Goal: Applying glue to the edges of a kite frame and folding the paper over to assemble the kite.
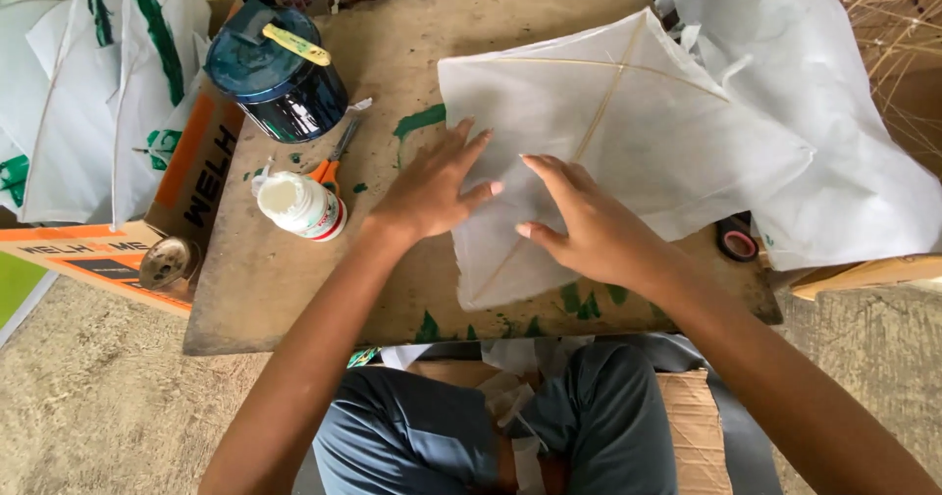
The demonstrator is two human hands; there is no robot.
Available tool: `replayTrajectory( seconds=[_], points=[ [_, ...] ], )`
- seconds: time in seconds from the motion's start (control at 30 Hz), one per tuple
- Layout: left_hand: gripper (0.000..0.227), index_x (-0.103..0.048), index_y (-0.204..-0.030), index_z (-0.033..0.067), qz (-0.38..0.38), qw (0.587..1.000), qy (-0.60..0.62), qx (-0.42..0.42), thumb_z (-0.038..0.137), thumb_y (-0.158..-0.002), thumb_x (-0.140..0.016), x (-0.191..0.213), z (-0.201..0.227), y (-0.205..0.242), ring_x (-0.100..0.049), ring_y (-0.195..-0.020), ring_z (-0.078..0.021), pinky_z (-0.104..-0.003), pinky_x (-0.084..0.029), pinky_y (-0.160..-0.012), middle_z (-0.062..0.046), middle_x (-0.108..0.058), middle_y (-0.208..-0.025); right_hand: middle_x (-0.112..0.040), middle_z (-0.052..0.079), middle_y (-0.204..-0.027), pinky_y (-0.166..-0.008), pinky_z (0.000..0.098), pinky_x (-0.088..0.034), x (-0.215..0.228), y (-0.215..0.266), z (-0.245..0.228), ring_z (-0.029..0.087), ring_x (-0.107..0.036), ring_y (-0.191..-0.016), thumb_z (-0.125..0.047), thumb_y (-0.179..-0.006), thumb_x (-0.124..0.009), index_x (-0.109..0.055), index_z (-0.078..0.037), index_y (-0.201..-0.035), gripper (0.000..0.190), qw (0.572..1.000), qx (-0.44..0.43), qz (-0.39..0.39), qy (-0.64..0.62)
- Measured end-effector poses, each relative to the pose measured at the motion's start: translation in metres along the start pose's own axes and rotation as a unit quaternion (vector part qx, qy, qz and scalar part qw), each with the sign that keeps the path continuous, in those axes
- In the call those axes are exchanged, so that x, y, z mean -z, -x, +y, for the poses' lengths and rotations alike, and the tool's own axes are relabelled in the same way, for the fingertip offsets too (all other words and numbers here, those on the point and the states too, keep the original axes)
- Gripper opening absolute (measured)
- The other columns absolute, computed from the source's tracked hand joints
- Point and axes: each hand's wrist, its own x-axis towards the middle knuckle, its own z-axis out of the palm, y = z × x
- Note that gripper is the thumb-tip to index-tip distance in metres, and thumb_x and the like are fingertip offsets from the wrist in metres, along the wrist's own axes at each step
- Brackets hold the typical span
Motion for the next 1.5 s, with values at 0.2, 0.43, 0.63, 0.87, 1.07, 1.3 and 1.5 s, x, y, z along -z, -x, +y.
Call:
replayTrajectory(
  seconds=[0.2, 0.43, 0.63, 0.87, 1.07, 1.3, 1.5],
  points=[
    [0.065, -0.031, -0.160, 0.0072, 0.025, 1.000, 0.000, -0.001, 0.038, -0.106, -0.049, 0.005, -0.013, 0.009, -0.028, -0.151, -0.0421, -0.068, -0.023, -0.117, -0.026, -0.026, -0.164, -0.039, 0.026, -0.155, -0.111, 0.0672, -0.030, 0.011, 0.003, 0.014, 0.056, -0.037, -0.138, -0.038, -0.090, -0.069, -0.027, -0.008, -0.159, 0.086, 0.995, -0.005, -0.063, 0.080],
    [0.065, -0.034, -0.158, 0.0049, 0.086, 0.996, 0.004, -0.039, 0.041, -0.107, -0.048, -0.011, -0.026, 0.006, -0.022, -0.152, -0.0454, -0.067, -0.017, -0.120, -0.029, -0.023, -0.164, -0.037, 0.028, -0.157, -0.109, 0.0699, -0.030, 0.017, -0.016, 0.003, 0.059, -0.035, -0.137, -0.023, -0.095, -0.063, -0.024, -0.007, -0.161, 0.079, 0.999, -0.002, -0.014, 0.036],
    [0.082, -0.012, -0.165, 0.0092, 0.031, 0.997, -0.035, -0.054, 0.059, -0.105, -0.039, -0.037, -0.026, -0.001, -0.017, -0.155, -0.0420, -0.070, -0.008, -0.121, -0.026, -0.017, -0.167, -0.029, 0.023, -0.161, -0.109, 0.0734, -0.027, -0.008, -0.030, 0.013, 0.060, -0.027, -0.140, -0.040, -0.095, -0.062, -0.013, -0.015, -0.164, 0.089, 0.996, -0.042, -0.066, 0.051],
    [0.080, -0.009, -0.165, 0.0121, 0.028, 0.999, -0.005, -0.034, 0.060, -0.106, -0.034, -0.021, -0.022, 0.003, -0.023, -0.155, -0.0393, -0.068, -0.005, -0.121, -0.026, -0.020, -0.166, -0.018, 0.017, -0.166, -0.117, 0.0636, -0.020, -0.012, -0.028, 0.033, 0.046, -0.018, -0.150, -0.051, -0.098, -0.053, -0.008, -0.016, -0.165, 0.087, 0.983, -0.025, -0.113, 0.142],
    [0.078, -0.013, -0.165, 0.0131, 0.045, 0.999, 0.012, -0.016, 0.059, -0.106, -0.036, -0.016, -0.025, 0.008, -0.017, -0.155, -0.0418, -0.073, -0.004, -0.119, -0.026, -0.020, -0.166, -0.013, 0.019, -0.168, -0.119, 0.0612, -0.016, 0.000, -0.027, 0.034, 0.048, -0.011, -0.151, -0.053, -0.099, -0.051, -0.012, -0.013, -0.164, 0.086, 0.979, -0.034, -0.142, 0.143],
    [0.084, -0.011, -0.165, 0.0099, 0.054, 0.997, 0.052, 0.009, 0.063, -0.104, -0.035, -0.007, -0.023, 0.012, -0.008, -0.157, -0.0414, -0.069, 0.000, -0.120, -0.028, -0.009, -0.169, -0.022, 0.018, -0.166, -0.117, 0.0632, -0.020, 0.016, -0.028, 0.021, 0.048, -0.018, -0.150, -0.041, -0.096, -0.058, -0.021, -0.011, -0.163, 0.082, 0.994, 0.002, -0.070, 0.080],
    [0.087, -0.007, -0.165, 0.0135, 0.031, 0.998, 0.047, 0.028, 0.061, -0.103, -0.043, -0.017, -0.029, 0.005, -0.019, -0.156, -0.0364, -0.067, 0.004, -0.120, -0.025, -0.018, -0.168, -0.023, 0.016, -0.165, -0.117, 0.0641, -0.019, -0.015, -0.019, 0.050, 0.045, -0.019, -0.150, -0.051, -0.101, -0.046, -0.021, -0.015, -0.163, 0.076, 0.979, 0.021, -0.081, 0.185]
  ],
)
